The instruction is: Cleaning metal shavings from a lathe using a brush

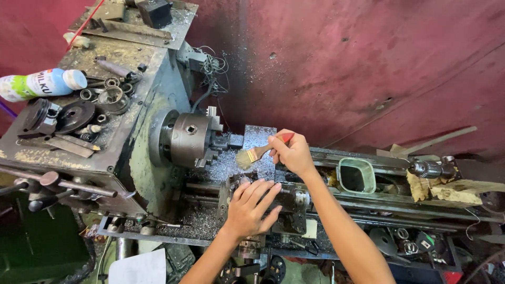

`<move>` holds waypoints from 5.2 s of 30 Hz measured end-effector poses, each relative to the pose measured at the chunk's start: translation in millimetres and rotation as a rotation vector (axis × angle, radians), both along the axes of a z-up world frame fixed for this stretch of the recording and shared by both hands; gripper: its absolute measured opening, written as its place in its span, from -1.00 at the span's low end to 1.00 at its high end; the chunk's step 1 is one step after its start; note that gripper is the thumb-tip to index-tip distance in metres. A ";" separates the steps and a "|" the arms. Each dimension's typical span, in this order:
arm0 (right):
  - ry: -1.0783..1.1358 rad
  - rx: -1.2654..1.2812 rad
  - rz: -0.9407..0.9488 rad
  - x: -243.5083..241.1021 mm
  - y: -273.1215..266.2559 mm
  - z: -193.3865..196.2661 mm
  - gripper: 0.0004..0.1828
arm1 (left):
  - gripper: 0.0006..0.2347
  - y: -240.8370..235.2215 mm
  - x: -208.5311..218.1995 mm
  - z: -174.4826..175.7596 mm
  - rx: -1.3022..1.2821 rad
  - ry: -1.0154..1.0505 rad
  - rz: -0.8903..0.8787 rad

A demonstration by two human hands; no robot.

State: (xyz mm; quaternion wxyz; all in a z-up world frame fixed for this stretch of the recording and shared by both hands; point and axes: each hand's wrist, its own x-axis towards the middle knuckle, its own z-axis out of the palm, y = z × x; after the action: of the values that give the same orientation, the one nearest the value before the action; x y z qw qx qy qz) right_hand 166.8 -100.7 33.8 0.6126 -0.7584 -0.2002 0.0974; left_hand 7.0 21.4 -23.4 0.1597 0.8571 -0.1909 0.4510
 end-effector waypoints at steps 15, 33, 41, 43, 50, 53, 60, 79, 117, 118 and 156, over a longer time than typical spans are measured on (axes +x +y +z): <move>-0.038 -0.030 -0.135 -22.2 -13.7 10.9 -0.74 | -0.62 -5.9 -3.2 -3.4 -0.105 0.055 -0.024; 0.044 0.039 -0.090 -10.2 -24.2 1.9 -0.77 | -0.73 3.6 4.1 26.2 -0.158 0.053 -0.139; -0.018 -0.227 -0.060 -2.9 -41.9 -4.8 -0.66 | -0.68 0.1 12.1 16.6 -0.160 -0.007 -0.124; -0.030 -0.210 -0.057 3.0 -46.6 -7.1 -0.64 | -0.66 -0.9 15.2 14.7 -0.163 -0.030 -0.117; 0.058 -0.192 -0.071 17.9 -58.5 -26.6 -0.70 | -0.63 -1.2 14.9 18.6 -0.137 -0.023 -0.084; 0.080 -0.219 -0.022 22.7 -62.8 -37.0 -0.67 | -0.61 -1.8 17.2 19.7 -0.138 -0.037 -0.080; 0.150 -0.474 0.104 28.0 -72.0 -50.8 -0.68 | -0.52 -4.1 19.5 18.0 -0.169 -0.039 -0.077; 0.017 -0.392 0.105 22.4 -79.8 -60.2 -0.64 | -0.51 -4.8 21.9 19.1 -0.161 -0.020 -0.073; 0.098 -0.525 0.015 34.2 -78.6 -55.8 -0.64 | -0.60 -4.2 21.4 17.8 -0.137 -0.040 -0.079; 0.095 -0.524 0.019 40.3 -79.7 -56.7 -0.64 | -0.60 -3.3 22.9 16.8 -0.136 -0.043 -0.074; 0.027 -0.582 -0.103 55.6 -77.1 -44.2 -0.65 | -0.66 -1.7 20.7 15.8 -0.126 -0.058 -0.093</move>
State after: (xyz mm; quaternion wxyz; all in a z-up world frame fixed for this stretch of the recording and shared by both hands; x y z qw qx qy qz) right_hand 222.4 -177.8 -10.5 0.3763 -0.9100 -0.1167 0.1295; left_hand 27.7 19.7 -7.7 0.2285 0.8221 -0.2065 0.4788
